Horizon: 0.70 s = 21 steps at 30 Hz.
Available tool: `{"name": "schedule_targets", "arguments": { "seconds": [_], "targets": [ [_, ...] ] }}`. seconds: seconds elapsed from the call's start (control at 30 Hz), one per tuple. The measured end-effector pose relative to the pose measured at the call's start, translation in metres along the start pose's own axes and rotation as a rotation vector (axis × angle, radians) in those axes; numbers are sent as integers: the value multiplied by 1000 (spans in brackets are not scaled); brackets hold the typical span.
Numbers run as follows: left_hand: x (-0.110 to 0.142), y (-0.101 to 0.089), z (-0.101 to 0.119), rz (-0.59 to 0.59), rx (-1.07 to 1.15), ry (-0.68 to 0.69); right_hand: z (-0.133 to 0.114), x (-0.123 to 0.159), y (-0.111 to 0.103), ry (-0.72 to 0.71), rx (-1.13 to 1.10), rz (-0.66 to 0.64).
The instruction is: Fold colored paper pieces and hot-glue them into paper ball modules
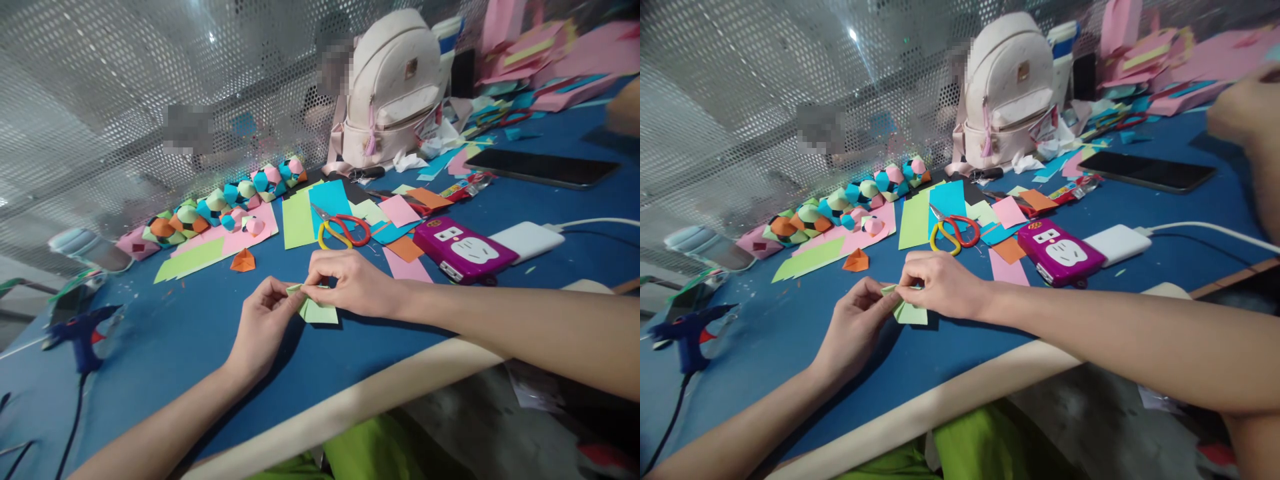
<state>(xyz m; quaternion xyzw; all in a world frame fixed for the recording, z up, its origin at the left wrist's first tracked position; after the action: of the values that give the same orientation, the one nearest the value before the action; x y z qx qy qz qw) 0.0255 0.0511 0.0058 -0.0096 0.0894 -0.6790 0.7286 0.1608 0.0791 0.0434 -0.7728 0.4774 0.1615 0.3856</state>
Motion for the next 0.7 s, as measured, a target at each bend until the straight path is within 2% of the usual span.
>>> {"name": "schedule_targets", "arguments": {
  "seconds": [0.1, 0.33, 0.57, 0.7],
  "targets": [
    [1, -1, 2, 4, -12, 28, -2, 0, 0, -11, -7, -9],
    [2, -10, 10, 99, -131, 139, -2, 1, 4, 13, 69, 0],
    [1, -12, 7, 146, -161, 87, -1, 1, 5, 18, 71, -34],
    [2, -9, 9, 116, -211, 93, 1, 0, 4, 32, 55, -29]
  ]
}}
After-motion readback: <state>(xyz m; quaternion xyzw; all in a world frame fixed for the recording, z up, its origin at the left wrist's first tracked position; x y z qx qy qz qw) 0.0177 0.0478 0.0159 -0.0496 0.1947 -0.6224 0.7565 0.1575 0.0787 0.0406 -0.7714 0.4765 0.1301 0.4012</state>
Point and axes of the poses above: each hand's wrist, its own x-axis away from the middle knuckle, its own y-axis out of the palm, z = x × y, the point moved 7 cm from there along -x, towards the middle knuckle, and after that the axes turned 4 degrees about y, right-handed, at the moved point
